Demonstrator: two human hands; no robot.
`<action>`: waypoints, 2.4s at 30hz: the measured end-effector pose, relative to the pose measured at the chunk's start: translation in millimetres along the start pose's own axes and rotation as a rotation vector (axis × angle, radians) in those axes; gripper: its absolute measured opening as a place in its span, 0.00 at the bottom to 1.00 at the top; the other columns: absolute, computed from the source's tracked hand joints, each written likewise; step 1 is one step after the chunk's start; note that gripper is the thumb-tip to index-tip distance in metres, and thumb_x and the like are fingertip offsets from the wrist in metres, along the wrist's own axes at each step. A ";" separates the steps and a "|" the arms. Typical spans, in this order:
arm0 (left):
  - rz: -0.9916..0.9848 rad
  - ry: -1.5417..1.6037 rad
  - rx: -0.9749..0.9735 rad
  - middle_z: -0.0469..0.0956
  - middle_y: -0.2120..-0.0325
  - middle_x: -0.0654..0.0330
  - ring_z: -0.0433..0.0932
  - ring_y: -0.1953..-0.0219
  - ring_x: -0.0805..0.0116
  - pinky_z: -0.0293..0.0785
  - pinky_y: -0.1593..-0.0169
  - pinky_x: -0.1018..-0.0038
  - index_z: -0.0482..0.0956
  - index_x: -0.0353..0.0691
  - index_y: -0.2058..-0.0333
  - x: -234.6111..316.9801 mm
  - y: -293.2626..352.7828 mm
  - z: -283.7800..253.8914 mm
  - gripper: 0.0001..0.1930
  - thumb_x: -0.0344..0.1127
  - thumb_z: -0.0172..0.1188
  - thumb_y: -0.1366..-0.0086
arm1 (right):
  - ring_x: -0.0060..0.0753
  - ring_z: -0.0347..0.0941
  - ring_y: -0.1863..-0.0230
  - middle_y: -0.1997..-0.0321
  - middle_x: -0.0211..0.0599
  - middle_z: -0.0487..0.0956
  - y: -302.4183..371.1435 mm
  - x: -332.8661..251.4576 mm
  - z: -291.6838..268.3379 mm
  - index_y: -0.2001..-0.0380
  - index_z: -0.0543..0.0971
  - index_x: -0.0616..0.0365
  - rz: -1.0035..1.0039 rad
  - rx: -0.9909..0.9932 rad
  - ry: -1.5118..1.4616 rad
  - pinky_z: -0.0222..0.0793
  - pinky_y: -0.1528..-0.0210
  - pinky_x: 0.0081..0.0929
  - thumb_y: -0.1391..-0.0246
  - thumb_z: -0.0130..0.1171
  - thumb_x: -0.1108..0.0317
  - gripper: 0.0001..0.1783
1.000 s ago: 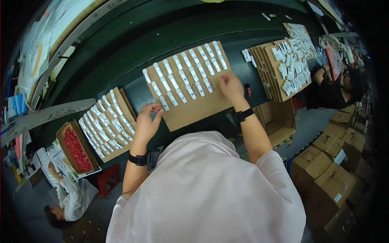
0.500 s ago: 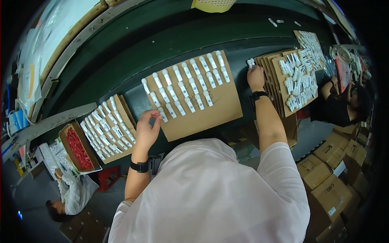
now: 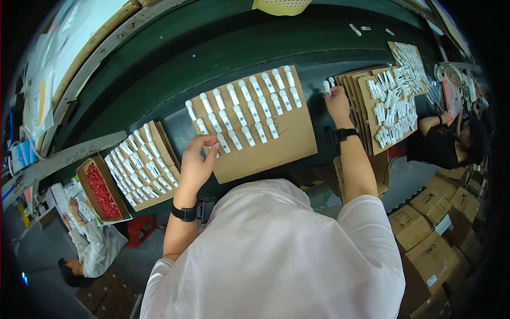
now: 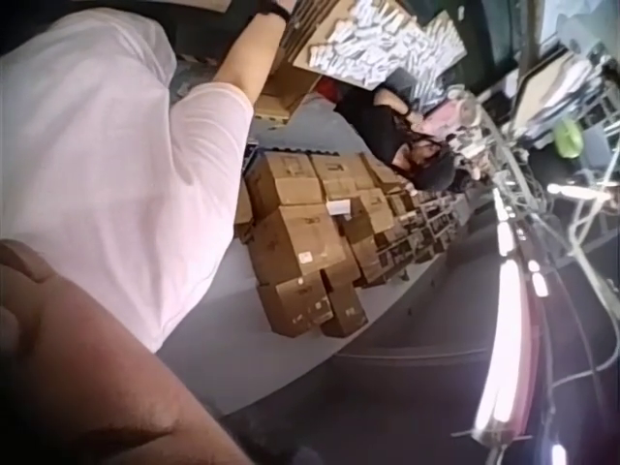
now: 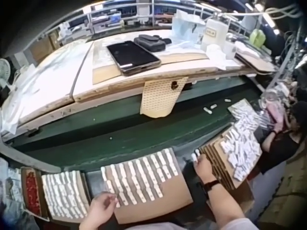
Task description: The person picks up a white device from a cardboard sheet, fits a white cap onto it, and places it back. After repeating this for several devices, the person moves the cardboard sheet aside, picks up a new sheet, and continues the process.
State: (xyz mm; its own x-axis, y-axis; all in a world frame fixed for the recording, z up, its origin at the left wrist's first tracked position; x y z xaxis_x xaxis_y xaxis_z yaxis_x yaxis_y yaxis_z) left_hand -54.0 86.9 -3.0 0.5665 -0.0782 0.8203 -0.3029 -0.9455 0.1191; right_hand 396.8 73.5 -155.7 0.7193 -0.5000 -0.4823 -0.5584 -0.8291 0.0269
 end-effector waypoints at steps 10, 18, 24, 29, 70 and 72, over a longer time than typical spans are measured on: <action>0.267 0.125 -0.025 0.78 0.66 0.55 0.77 0.61 0.60 0.72 0.56 0.70 0.78 0.35 0.62 71.1 24.4 -35.0 0.10 0.27 0.62 0.43 | 0.14 0.64 0.72 0.68 0.25 0.74 149.2 -193.9 -112.6 0.63 0.76 0.59 -0.308 -0.282 -0.659 0.60 0.70 0.13 0.48 0.61 0.76 0.08; 0.346 0.220 -0.170 0.79 0.63 0.56 0.77 0.58 0.62 0.69 0.48 0.70 0.77 0.34 0.59 105.5 61.4 -48.0 0.11 0.27 0.62 0.42 | 0.22 0.68 0.68 0.65 0.32 0.75 227.1 -283.4 -139.9 0.62 0.76 0.59 -0.691 -0.383 -0.703 0.63 0.67 0.17 0.53 0.62 0.80 0.13; 0.444 0.241 -0.122 0.80 0.65 0.57 0.77 0.59 0.62 0.66 0.42 0.62 0.78 0.35 0.60 94.7 84.4 -60.9 0.11 0.27 0.64 0.44 | 0.27 0.71 0.65 0.64 0.34 0.76 258.9 -311.0 -143.9 0.62 0.76 0.59 -0.754 -0.339 -0.771 0.65 0.64 0.21 0.55 0.63 0.80 0.14; 0.557 0.256 -0.067 0.80 0.66 0.58 0.78 0.60 0.63 0.63 0.40 0.56 0.78 0.36 0.63 94.9 98.5 -72.4 0.11 0.25 0.65 0.46 | 0.31 0.73 0.64 0.64 0.36 0.77 274.6 -319.5 -141.2 0.63 0.76 0.60 -0.753 -0.352 -0.761 0.67 0.62 0.25 0.56 0.64 0.79 0.14; 0.269 0.030 -0.127 0.77 0.65 0.52 0.76 0.61 0.56 0.72 0.56 0.68 0.77 0.35 0.61 32.6 57.6 -31.9 0.11 0.29 0.63 0.43 | 0.45 0.77 0.66 0.67 0.45 0.79 152.9 -130.3 1.3 0.66 0.76 0.60 -0.088 -0.312 -0.176 0.72 0.63 0.36 0.49 0.61 0.63 0.12; 0.253 0.018 -0.129 0.77 0.65 0.52 0.76 0.61 0.56 0.72 0.56 0.68 0.77 0.35 0.61 29.5 55.5 -30.3 0.11 0.29 0.62 0.43 | 0.48 0.77 0.63 0.66 0.46 0.80 146.2 -128.0 10.3 0.66 0.75 0.59 -0.028 -0.359 -0.067 0.72 0.61 0.39 0.48 0.60 0.61 0.13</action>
State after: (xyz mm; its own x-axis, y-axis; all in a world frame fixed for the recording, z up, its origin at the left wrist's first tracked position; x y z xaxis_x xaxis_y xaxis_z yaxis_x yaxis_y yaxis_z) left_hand -77.2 41.7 44.8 0.4469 -0.2997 0.8429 -0.5286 -0.8486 -0.0215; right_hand 218.8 18.8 -99.0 0.6969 -0.4683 -0.5431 -0.3496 -0.8831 0.3128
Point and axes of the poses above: each hand's wrist, its own y-axis away from the middle knuckle, its own z-axis out of the palm, x = y × z, the point moved 6 cm from there along -y, towards the middle knuckle
